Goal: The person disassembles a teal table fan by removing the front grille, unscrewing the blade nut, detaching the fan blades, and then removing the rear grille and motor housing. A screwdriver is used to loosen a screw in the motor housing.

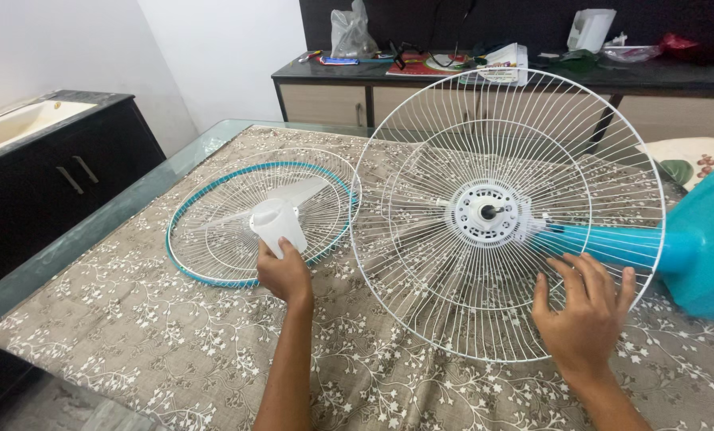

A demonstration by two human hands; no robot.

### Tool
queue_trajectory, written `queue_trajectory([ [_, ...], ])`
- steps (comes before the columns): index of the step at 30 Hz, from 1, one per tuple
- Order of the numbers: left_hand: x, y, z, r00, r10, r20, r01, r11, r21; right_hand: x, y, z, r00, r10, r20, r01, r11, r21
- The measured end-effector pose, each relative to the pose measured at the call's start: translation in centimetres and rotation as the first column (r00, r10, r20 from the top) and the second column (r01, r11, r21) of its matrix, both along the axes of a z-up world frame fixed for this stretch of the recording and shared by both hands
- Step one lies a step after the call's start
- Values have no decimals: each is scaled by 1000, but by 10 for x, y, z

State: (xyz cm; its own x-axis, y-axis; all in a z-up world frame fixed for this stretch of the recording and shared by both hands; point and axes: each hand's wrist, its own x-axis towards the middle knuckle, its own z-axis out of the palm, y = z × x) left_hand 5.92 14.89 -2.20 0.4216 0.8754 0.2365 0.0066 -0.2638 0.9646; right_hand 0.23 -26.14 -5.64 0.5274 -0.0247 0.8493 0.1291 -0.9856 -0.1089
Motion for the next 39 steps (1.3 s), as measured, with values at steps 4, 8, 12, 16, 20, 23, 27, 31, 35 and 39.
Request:
queue_trajectory([
  [4, 1, 1, -1, 999, 21, -32, -20, 999, 42, -3, 4, 6, 1000, 8, 12, -8, 1000, 24],
  [8, 3, 3, -6, 999, 32, 19, -34, 995, 94, -5, 7, 12, 1000, 12, 15, -12, 999, 32],
  [12, 4, 4, -9, 1000, 26, 17, -28, 994, 110, -7, 9, 16, 999, 32, 27, -33, 998, 46],
  [16, 3, 4, -9, 1000, 19, -6, -18, 992, 125, -8, 10, 16, 999, 30, 25, -31, 999, 44],
  [20, 5, 6, -10, 998, 25, -52, -19, 992, 128, -6, 10, 17, 999, 34, 31, -35, 998, 52],
  [23, 7, 9, -13, 995, 97, -7, -92, 965, 247, -6, 9, 15, 999, 30, 28, -31, 998, 48],
  [27, 12, 10, -17, 993, 106, -41, -86, 935, 345, -5, 8, 12, 999, 40, 28, -41, 997, 61],
  [31, 11, 7, -13, 997, 49, -55, -31, 954, 298, -2, 6, 11, 1000, 29, 11, -29, 999, 28],
  [35, -1, 1, -6, 995, 28, -90, 5, 936, 351, -2, 5, 9, 999, 35, 20, -36, 998, 43],
  [39, -7, -4, 1, 987, 57, -153, 11, 910, 414, -2, 6, 11, 999, 34, 17, -34, 999, 37],
])
